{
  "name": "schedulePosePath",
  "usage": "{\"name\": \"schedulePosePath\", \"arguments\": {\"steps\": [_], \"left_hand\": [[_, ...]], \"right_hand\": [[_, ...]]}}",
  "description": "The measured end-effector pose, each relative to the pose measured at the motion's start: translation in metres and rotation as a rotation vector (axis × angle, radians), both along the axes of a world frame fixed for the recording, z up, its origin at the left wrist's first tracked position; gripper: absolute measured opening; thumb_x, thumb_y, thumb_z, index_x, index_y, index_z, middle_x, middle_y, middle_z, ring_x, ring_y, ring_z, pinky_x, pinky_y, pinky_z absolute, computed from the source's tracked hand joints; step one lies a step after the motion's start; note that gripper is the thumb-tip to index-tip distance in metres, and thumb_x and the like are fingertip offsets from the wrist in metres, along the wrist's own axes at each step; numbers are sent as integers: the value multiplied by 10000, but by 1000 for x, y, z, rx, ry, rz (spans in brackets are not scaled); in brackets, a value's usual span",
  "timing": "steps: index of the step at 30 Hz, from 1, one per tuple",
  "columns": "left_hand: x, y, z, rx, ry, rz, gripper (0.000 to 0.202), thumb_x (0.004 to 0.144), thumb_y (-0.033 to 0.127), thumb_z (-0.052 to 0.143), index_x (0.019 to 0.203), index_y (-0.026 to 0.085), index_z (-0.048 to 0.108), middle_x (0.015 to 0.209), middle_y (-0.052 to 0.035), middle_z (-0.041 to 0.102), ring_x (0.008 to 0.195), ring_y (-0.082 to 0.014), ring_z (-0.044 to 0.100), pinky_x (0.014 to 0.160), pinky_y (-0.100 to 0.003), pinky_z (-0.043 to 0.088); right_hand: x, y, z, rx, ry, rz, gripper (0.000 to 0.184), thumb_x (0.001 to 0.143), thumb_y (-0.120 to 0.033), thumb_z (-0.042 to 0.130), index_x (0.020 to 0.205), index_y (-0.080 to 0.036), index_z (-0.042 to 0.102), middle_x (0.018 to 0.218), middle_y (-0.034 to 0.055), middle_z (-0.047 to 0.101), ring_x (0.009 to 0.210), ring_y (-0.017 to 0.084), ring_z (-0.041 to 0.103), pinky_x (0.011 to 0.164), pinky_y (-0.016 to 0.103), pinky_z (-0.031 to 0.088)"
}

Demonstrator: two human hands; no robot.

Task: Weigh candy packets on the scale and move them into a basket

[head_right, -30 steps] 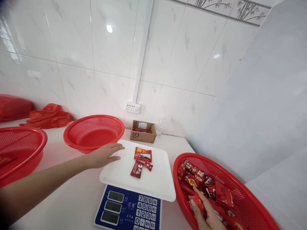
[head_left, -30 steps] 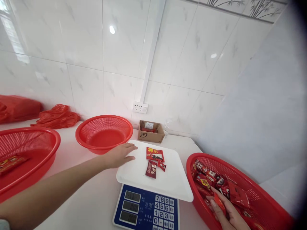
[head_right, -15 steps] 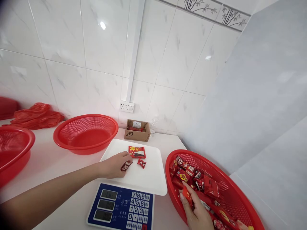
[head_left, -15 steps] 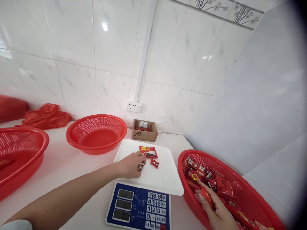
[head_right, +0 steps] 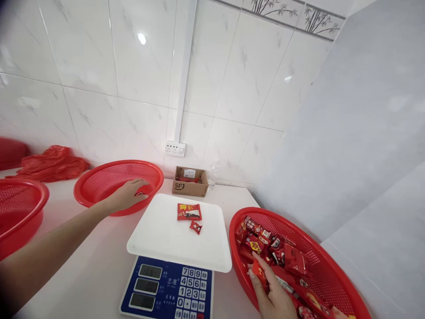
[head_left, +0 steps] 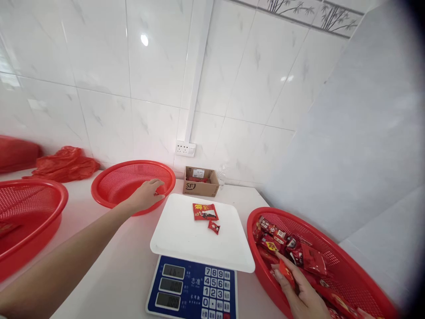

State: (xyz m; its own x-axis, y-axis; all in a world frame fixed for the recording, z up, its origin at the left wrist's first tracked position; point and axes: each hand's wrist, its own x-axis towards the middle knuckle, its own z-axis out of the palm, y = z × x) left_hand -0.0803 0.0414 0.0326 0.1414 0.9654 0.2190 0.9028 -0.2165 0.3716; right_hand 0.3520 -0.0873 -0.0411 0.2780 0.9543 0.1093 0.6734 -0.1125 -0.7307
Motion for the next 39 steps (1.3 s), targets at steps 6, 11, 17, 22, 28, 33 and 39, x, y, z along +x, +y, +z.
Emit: {"name": "schedulePosePath", "arguments": {"steps": [6,11,17,22,28,33,39], "left_hand": [[67,-4,-17,-83,48,-291,456,862,401,469,1280,221,470,1343,-78,505,1251,-251,431,1000,-378,378],[116,4,-27,-120,106,-503,516,821,372,592,1303,248,453,1350,-79,491,1264,-254,408,1036,-403,342],[128,20,-35,-80,127,-442,378,883,346,546,1218,175,506,1241,-102,526,1059,-243,554,877,-471,467],[108,16,-30,30,128,-354,419,863,341,562,1246,192,480,1218,-98,536,1095,-253,524,894,-450,450],[49,23,-10,155,116,-111,459,858,359,517,1290,227,436,1186,-100,543,1117,-278,498,904,-413,433],[-3,39,-4,155,146,78,365,889,343,524,1214,179,499,1185,-95,548,1039,-240,552,855,-445,471],[10,42,-12,130,168,-47,321,887,321,541,1176,181,538,1241,-96,529,1066,-236,548,893,-466,458]], "right_hand": [[-1,0,0,-1,-21,-24,683,775,-627,429,1335,-238,470,1333,60,526,1261,298,429,1018,430,374],[-1,-2,0,-12,-37,-19,695,775,-633,418,1326,-212,479,1334,72,524,1263,293,429,1017,416,380],[0,-3,-1,14,-50,1,636,793,-609,424,1302,-237,503,1333,50,527,1256,279,442,1005,405,400],[1,-2,-1,17,-83,11,620,798,-607,416,1292,-246,516,1329,41,531,1247,272,453,999,388,410],[1,-2,-2,30,-110,-2,652,799,-619,399,1305,-222,508,1299,68,558,1207,276,498,952,371,452],[1,-3,-2,22,-138,3,623,803,-620,401,1300,-260,511,1273,44,581,1162,271,539,922,370,474],[0,-2,-1,30,-146,-9,600,804,-605,410,1282,-261,529,1259,49,593,1138,269,557,884,351,492]]}}
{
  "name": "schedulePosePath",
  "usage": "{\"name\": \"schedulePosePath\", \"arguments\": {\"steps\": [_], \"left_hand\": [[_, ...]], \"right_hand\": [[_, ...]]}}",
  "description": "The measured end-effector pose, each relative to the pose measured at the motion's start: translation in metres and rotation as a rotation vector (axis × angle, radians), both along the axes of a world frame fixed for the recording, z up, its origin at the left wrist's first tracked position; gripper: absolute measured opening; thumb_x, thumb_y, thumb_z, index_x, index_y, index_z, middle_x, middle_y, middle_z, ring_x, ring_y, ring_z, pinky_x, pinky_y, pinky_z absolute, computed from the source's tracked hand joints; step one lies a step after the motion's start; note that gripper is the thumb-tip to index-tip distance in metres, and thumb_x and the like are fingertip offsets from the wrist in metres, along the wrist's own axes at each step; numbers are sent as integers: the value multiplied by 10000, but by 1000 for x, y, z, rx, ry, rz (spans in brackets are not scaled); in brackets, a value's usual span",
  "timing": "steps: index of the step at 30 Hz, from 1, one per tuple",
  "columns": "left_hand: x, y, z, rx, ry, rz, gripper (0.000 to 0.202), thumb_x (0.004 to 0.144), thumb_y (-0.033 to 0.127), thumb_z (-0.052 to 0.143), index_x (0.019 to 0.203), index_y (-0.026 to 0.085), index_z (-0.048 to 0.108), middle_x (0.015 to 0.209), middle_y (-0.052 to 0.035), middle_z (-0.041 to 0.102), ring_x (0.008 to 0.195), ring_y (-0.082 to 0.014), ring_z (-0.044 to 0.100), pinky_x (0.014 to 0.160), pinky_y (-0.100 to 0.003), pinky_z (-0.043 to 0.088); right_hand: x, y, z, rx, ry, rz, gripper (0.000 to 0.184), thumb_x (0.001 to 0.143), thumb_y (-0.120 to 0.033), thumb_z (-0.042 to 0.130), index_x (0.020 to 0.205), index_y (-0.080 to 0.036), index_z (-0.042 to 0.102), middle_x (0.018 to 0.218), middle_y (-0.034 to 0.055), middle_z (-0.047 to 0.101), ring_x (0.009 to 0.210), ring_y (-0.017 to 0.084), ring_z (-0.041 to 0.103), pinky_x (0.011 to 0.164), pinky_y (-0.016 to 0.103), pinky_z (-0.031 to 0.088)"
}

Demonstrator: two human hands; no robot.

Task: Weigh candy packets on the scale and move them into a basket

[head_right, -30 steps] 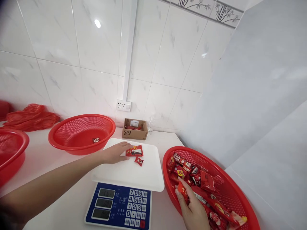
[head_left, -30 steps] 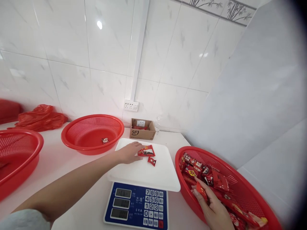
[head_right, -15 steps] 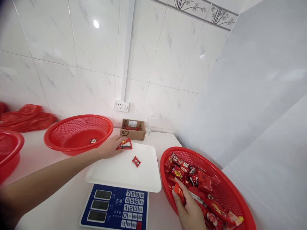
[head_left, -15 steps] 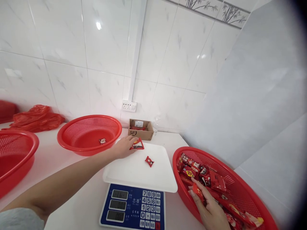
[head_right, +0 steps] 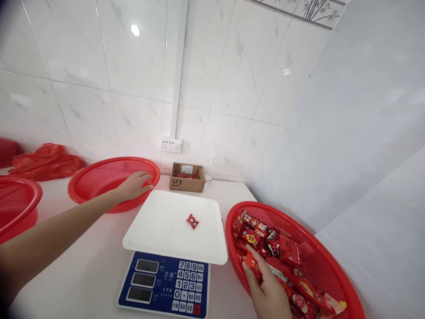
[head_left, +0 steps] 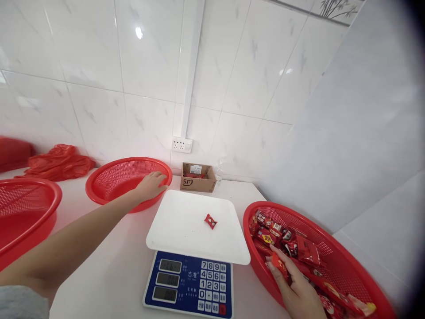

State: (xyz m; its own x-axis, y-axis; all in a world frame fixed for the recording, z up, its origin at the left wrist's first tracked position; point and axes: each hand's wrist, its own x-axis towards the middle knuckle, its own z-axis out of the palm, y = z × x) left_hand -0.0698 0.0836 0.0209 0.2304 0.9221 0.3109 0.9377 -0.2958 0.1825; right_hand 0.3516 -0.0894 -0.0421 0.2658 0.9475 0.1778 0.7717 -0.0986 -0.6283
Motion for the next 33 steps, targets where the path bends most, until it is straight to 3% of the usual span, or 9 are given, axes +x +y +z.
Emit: {"name": "schedulePosePath", "arguments": {"steps": [4,9,14,17,20,24,27,29,33], "left_hand": [[61,-15,-6,-72,-8,-305,350,887,331,535,1194,162,529,1266,-103,527,1160,-254,497,952,-477,410],[129,-43,-14,-215,38,-666,321,863,314,559,1175,241,568,1222,-52,594,1143,-192,524,957,-304,422],[147,-50,-24,-245,74,-736,207,895,271,531,1064,173,602,1134,-78,607,1015,-203,581,859,-407,482],[135,-45,-26,-202,57,-665,223,892,296,540,1064,164,591,1120,-76,597,975,-198,589,834,-410,496],[110,-38,-18,-129,-6,-534,213,892,289,540,1052,159,593,1105,-74,602,970,-196,590,831,-408,495],[58,-30,1,-5,-112,-298,208,913,197,438,1001,181,626,1060,-68,626,981,-182,584,853,-346,481],[12,-31,6,76,-166,-107,279,900,232,379,1008,211,636,1092,-58,628,966,-203,594,812,-319,492],[-15,-37,1,111,-176,-6,281,881,325,412,1016,230,639,1089,-65,640,933,-236,609,770,-348,508],[-43,-61,-26,250,-170,95,333,857,403,432,971,192,662,1139,-138,620,1104,-337,524,930,-533,403]], "right_hand": [[-1,-1,2,12,17,20,580,811,-578,419,1279,-254,528,1225,46,616,1107,257,577,885,343,487],[-3,-5,5,-15,38,10,584,811,-579,428,1283,-249,523,1234,46,610,1099,258,577,923,354,461],[-3,-5,4,16,62,28,572,803,-559,450,1269,-239,537,1293,52,564,1185,266,512,945,359,444],[-2,-4,2,4,65,32,581,803,-563,441,1277,-239,530,1286,55,570,1188,270,510,960,374,432],[-1,-4,2,-36,51,24,601,802,-584,427,1293,-249,513,1298,48,560,1203,275,497,951,375,440],[-1,-5,3,-48,32,14,607,805,-603,406,1296,-259,509,1286,41,570,1191,276,507,930,372,456],[-1,-5,3,-35,11,6,590,809,-588,414,1289,-261,519,1247,46,599,1139,276,550,916,372,465],[-1,-4,3,-12,0,3,580,806,-579,426,1277,-258,533,1241,51,604,1128,278,559,900,368,475],[-2,-3,4,-9,-8,5,584,796,-586,421,1263,-257,540,1263,50,589,1160,280,535,905,379,473]]}}
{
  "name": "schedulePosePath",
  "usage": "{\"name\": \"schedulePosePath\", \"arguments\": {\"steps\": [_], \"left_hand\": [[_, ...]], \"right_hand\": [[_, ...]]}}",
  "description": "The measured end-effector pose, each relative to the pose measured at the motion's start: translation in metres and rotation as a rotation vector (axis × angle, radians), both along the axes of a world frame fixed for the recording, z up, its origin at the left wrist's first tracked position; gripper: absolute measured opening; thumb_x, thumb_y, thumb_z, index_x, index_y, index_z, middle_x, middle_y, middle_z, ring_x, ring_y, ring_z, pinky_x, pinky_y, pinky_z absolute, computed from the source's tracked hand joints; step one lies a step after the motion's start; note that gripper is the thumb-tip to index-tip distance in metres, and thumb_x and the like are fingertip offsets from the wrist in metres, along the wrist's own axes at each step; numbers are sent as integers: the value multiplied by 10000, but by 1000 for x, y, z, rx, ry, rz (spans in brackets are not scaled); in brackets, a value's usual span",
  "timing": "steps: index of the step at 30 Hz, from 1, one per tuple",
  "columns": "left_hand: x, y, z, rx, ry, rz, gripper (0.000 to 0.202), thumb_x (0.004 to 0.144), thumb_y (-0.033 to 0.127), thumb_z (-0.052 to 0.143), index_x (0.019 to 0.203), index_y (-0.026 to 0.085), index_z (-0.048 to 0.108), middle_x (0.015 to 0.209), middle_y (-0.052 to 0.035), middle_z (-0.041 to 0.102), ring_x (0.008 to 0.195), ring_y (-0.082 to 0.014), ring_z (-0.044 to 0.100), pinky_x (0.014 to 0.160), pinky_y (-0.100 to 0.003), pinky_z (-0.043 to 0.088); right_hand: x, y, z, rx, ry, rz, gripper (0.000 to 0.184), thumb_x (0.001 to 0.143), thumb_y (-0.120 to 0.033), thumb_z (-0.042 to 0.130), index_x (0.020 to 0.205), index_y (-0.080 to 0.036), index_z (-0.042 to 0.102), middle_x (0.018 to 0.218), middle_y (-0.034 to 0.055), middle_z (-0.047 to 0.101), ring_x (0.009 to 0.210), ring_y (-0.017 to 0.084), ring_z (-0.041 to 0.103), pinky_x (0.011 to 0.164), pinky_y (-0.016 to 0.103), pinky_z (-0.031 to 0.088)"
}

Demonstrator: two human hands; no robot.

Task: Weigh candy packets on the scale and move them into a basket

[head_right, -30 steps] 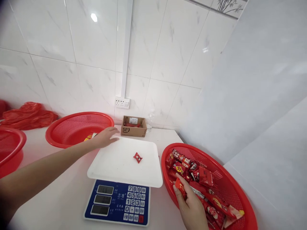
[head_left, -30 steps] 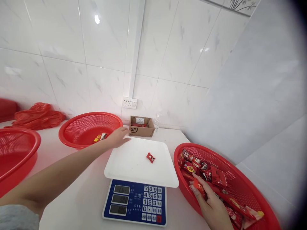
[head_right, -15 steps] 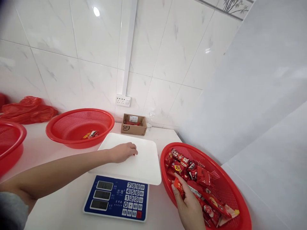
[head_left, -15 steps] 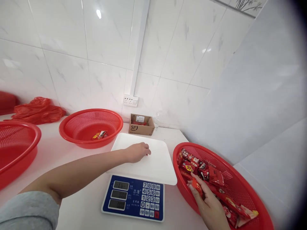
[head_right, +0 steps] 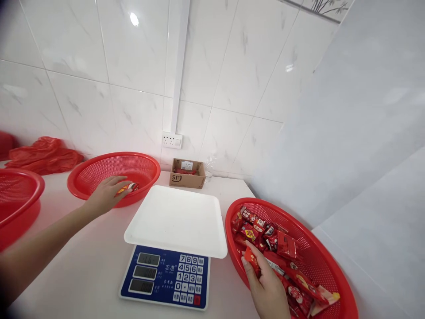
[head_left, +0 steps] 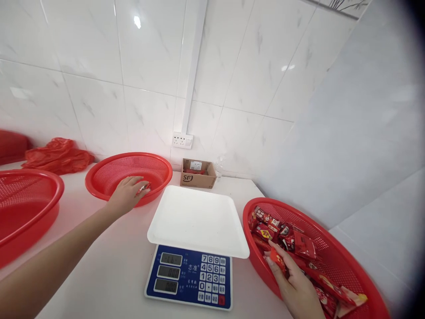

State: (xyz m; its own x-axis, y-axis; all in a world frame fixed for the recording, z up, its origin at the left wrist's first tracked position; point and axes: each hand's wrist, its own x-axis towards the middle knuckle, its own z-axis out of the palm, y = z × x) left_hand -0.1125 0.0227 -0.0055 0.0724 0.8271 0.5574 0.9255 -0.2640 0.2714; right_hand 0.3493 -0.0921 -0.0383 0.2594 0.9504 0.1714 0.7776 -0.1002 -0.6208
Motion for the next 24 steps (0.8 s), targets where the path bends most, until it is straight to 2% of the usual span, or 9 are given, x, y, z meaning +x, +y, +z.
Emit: {"name": "schedulePosePath", "arguments": {"steps": [3,6,8,11,14,16,19,21,24], "left_hand": [[5,-23,-22,143,-12,-39,326,879,387,411,1006,201,645,1146,-128,621,1153,-306,504,1014,-525,340],[22,-42,-38,293,-57,-82,239,889,315,443,1040,230,609,1148,-97,615,1138,-257,521,1006,-462,385],[34,-50,-47,392,-97,-100,195,882,247,469,1038,238,586,1115,-87,617,1116,-243,532,1011,-461,385],[47,-57,-58,492,-157,-114,207,868,172,485,1049,242,556,1079,-87,607,1100,-243,534,995,-473,398],[51,-61,-68,500,-189,-136,234,867,159,481,1078,240,545,1082,-97,598,1084,-255,542,955,-474,433],[52,-64,-73,473,-191,-162,229,868,175,484,1075,245,550,1074,-92,605,1060,-258,560,926,-461,458],[50,-68,-79,434,-198,-177,235,877,193,470,1090,254,547,1085,-88,606,1060,-261,564,896,-448,482],[47,-70,-81,418,-214,-168,258,887,194,449,1122,257,534,1106,-92,595,1087,-266,547,893,-454,483],[42,-69,-82,393,-244,-151,277,896,194,431,1149,261,520,1122,-91,580,1109,-267,528,892,-462,483]], "right_hand": [[-3,1,2,2,6,3,571,798,-577,419,1249,-251,545,1232,48,612,1127,270,561,902,377,474],[-14,4,6,54,-27,-34,547,809,-538,427,1243,-227,549,1206,70,625,1080,278,586,876,394,485],[-28,7,10,130,-59,-49,542,824,-511,411,1241,-193,547,1229,97,605,1118,285,559,911,420,460],[-61,19,21,195,-82,93,491,855,-459,393,1230,-182,547,1253,106,581,1165,259,520,966,410,418],[-98,41,32,119,-95,308,450,887,-407,405,1255,-179,524,1235,102,590,1136,235,534,952,375,425],[-118,57,37,46,-178,359,423,892,-353,425,1273,-190,512,1187,104,613,1089,250,550,915,393,439],[-136,75,39,8,-320,425,443,858,-276,499,1289,-170,503,1219,124,579,1137,290,494,924,426,417],[-142,80,39,11,-353,468,362,857,-231,493,1205,-172,576,1188,111,593,1116,279,501,910,408,422],[-146,85,36,6,-345,508,269,873,-161,435,987,-205,676,1029,64,659,1003,228,557,854,349,444]]}}
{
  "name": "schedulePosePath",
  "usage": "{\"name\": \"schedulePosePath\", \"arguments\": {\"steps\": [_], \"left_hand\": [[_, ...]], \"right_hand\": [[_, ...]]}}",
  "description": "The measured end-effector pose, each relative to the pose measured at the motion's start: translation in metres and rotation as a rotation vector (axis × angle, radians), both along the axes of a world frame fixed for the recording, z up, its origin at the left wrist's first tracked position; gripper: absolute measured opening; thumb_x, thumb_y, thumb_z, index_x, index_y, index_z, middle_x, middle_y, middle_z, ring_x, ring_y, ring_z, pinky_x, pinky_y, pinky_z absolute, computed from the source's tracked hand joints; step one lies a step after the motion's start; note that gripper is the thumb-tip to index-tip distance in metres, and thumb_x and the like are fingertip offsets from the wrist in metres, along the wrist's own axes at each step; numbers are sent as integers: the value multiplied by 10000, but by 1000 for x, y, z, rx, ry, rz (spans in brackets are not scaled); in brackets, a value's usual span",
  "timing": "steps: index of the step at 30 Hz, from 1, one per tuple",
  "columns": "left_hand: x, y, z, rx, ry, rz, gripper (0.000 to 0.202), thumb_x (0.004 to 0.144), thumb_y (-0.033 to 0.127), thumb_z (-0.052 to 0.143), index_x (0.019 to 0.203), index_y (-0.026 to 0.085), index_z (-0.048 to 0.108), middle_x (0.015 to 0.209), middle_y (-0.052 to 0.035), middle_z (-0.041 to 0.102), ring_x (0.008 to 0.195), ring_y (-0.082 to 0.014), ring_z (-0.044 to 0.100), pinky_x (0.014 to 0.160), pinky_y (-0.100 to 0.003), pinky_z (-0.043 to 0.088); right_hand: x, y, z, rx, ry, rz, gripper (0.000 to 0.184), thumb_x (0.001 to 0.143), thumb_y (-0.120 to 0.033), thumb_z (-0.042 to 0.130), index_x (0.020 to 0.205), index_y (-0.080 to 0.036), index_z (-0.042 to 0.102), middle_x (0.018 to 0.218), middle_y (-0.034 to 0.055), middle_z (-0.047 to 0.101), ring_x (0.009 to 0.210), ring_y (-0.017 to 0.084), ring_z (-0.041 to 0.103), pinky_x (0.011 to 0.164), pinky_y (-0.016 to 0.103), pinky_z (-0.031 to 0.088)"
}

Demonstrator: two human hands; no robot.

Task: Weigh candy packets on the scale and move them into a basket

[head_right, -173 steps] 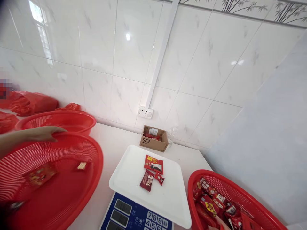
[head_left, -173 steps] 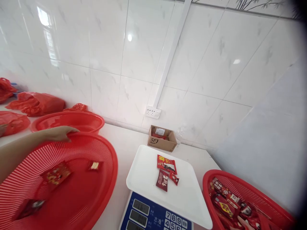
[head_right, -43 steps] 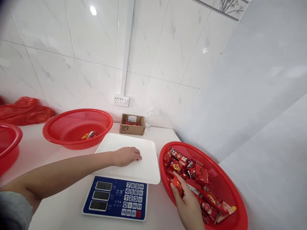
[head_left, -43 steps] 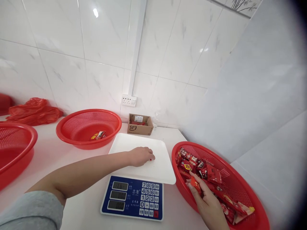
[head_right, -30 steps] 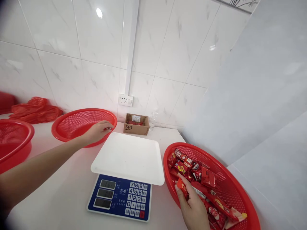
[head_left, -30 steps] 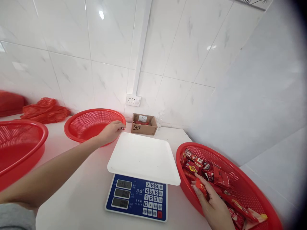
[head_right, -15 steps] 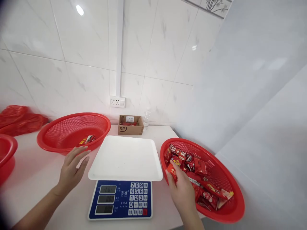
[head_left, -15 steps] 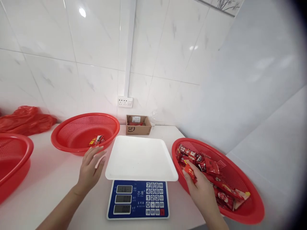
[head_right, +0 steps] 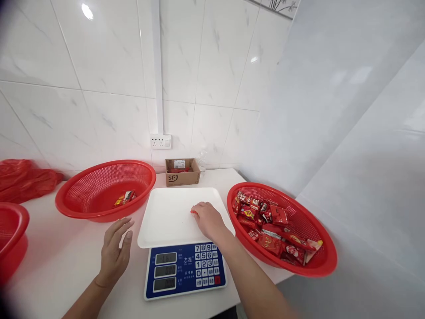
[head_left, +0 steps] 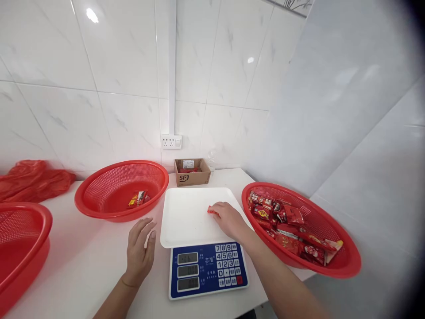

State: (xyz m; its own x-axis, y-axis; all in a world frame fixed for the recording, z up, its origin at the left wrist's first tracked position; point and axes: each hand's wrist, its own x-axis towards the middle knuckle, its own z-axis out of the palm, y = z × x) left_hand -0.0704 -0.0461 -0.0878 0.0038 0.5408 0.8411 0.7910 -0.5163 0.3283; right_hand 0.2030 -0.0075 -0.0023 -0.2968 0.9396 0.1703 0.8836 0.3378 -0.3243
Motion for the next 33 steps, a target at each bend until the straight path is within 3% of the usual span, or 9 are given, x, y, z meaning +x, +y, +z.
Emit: {"name": "schedulePosePath", "arguments": {"steps": [5,11,16,20,22,24,27,30,33], "left_hand": [[-4,7,-5,-55,-39,-20,244,895,206,441,1114,246,543,1112,-92,579,1090,-259,530,884,-439,484],[-3,10,-9,-147,-99,-22,245,909,240,408,1104,225,556,1115,-108,579,1086,-265,523,910,-450,452],[-3,11,-8,-271,-176,-36,308,923,332,353,1093,189,566,1143,-143,581,1116,-301,501,930,-506,416],[-1,11,-8,-348,-223,-27,386,905,422,329,1072,185,583,1146,-154,592,1114,-328,501,917,-537,407],[0,10,-7,-401,-233,-13,424,895,448,310,1084,180,579,1166,-153,586,1129,-330,494,915,-531,413],[2,10,-6,-470,-228,-4,469,888,464,286,1109,161,568,1201,-160,569,1149,-333,483,912,-523,422],[3,9,-5,-528,-217,0,525,876,488,262,1125,134,561,1227,-175,550,1166,-341,472,919,-518,424],[3,11,-4,-553,-213,4,560,866,513,254,1128,125,562,1233,-184,547,1173,-348,467,930,-526,417],[3,11,-2,-583,-232,18,593,858,531,244,1133,114,562,1234,-194,545,1175,-352,463,931,-539,412]], "right_hand": [[-5,15,-9,27,3,27,294,831,-55,433,899,-173,694,982,72,674,953,211,573,852,326,436],[6,30,-2,74,44,4,261,878,-148,459,1050,-189,651,1123,52,636,1053,163,555,929,271,403],[68,16,21,53,7,-235,345,935,-233,348,1208,-164,549,1251,101,561,1141,197,507,967,327,368],[129,-10,27,-199,-125,-356,272,879,-201,412,984,-187,662,982,88,679,877,236,624,783,355,456],[151,-23,22,-378,-179,-366,191,804,-183,512,853,-202,695,826,60,699,731,224,637,682,329,472],[165,-32,12,-513,-205,-358,189,734,-163,581,860,-222,710,838,49,707,726,221,643,660,306,475],[175,-37,-6,-581,-204,-351,366,738,-189,572,1083,-270,664,1096,62,660,919,251,628,754,322,468],[179,-34,-19,-586,-188,-373,517,749,-246,560,1260,-325,545,1360,53,484,1110,298,542,849,374,435],[182,-28,-26,-602,-154,-418,602,687,-294,631,1279,-328,528,1405,44,437,1132,322,523,843,385,437]]}}
